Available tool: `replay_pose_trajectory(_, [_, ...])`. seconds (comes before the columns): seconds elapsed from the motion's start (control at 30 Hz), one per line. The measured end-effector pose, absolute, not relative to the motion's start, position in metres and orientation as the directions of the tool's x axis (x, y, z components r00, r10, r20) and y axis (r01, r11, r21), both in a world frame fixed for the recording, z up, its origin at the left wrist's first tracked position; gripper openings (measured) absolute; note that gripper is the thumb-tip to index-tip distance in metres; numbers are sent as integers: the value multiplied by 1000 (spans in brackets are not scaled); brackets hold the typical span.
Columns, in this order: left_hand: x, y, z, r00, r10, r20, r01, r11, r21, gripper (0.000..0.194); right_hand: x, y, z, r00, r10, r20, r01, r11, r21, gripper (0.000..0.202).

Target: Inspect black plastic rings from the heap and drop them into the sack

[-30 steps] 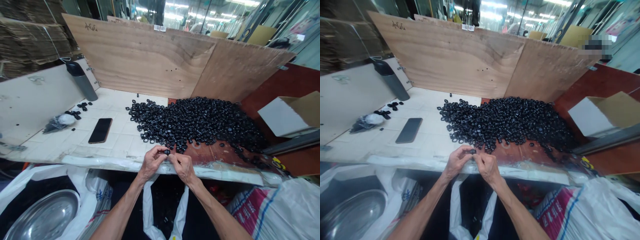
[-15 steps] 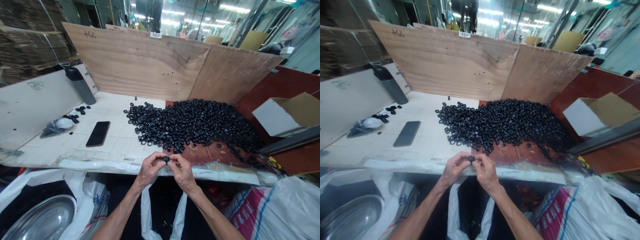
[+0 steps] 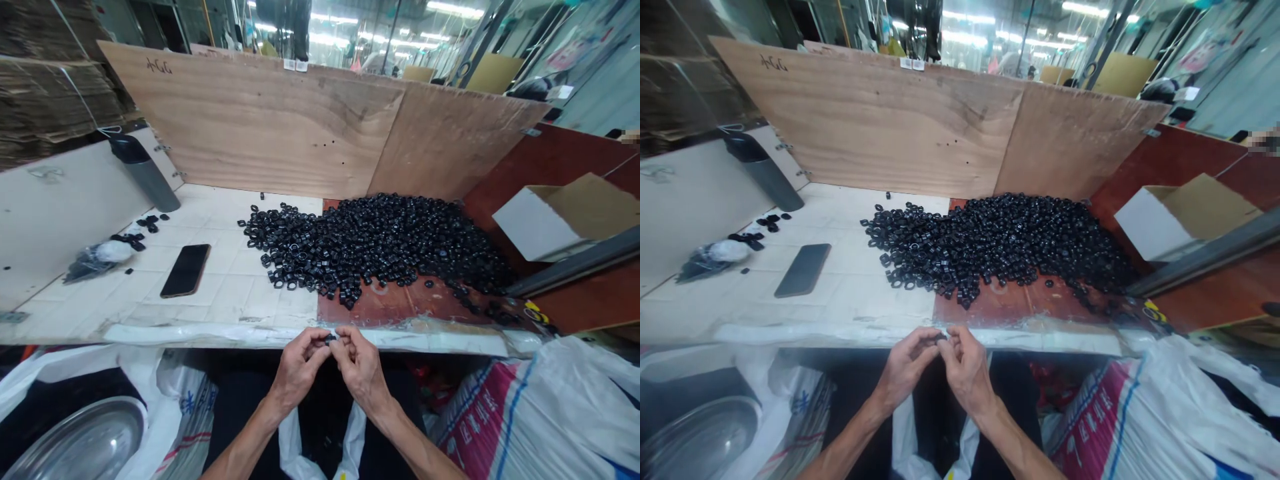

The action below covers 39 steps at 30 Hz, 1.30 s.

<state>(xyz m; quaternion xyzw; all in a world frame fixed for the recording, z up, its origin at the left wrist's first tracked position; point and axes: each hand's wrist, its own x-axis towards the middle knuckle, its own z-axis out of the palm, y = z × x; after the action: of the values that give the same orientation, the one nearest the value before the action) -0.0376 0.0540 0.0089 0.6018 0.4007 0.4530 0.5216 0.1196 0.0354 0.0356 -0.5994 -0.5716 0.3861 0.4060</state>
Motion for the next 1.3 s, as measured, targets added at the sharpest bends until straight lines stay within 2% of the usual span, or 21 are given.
replay_pose_trajectory(0.07, [-35,53,12,256,967,20,-68,-3,998,22,122,36,35,12,994,105,381,93,-920,23])
replay_pose_trajectory(0.1, [-34,52,13,250,968,21,-71,-4,997,22,124,36,35,-4,995,95,368,90,-925,22])
replay_pose_trajectory(0.2, [-34,50,13,223,960,167,24,-177,984,19,126,37,32,-42,995,-89,257,-76,-963,28])
replay_pose_trajectory(0.27, [-34,48,13,223,957,187,49,-202,978,19,128,36,31,-50,987,-151,218,-136,-966,29])
replay_pose_trajectory(0.37, [-33,46,13,243,970,23,-46,-13,999,21,128,33,33,-17,1000,-25,270,-19,-963,22])
replay_pose_trajectory(0.43, [-32,46,12,239,971,18,-50,-6,999,21,126,32,35,-17,1000,-4,253,0,-967,20])
replay_pose_trajectory(0.53, [-35,46,7,244,921,304,116,-339,934,20,122,33,38,-28,971,-235,2,-235,-972,27])
replay_pose_trajectory(0.63, [-41,48,3,371,754,542,222,-639,737,33,122,36,42,-125,869,-479,-277,-494,-824,33])
replay_pose_trajectory(0.77, [-48,54,4,531,583,616,199,-792,578,45,129,37,50,-201,735,-648,-330,-673,-662,23])
replay_pose_trajectory(0.87, [-50,56,4,578,472,665,176,-869,463,49,133,36,53,-217,633,-743,-366,-758,-539,16])
replay_pose_trajectory(0.97, [-53,55,4,615,376,693,140,-917,373,50,134,31,52,-284,546,-788,-375,-820,-433,21])
replay_pose_trajectory(1.03, [-57,54,8,661,340,669,92,-921,378,50,136,25,49,-313,520,-795,-293,-849,-440,28])
replay_pose_trajectory(1.1, [-61,55,19,717,367,593,59,-879,473,46,141,22,48,-262,597,-758,-69,-795,-603,36])
replay_pose_trajectory(1.13, [-61,58,26,735,412,538,67,-834,547,44,145,22,48,-193,696,-692,87,-690,-719,38])
replay_pose_trajectory(1.17, [-60,62,34,737,476,480,95,-776,624,42,148,24,48,-115,818,-564,254,-524,-813,37])
replay_pose_trajectory(1.2, [-57,68,41,720,561,408,150,-701,697,45,152,29,48,-41,927,-372,411,-324,-852,33])
replay_pose_trajectory(1.23, [-53,76,46,669,640,379,191,-640,744,48,156,36,48,15,988,-153,537,-137,-833,25])
replay_pose_trajectory(1.3, [-37,95,50,505,786,357,299,-547,782,32,162,56,47,17,983,184,664,127,-737,12])
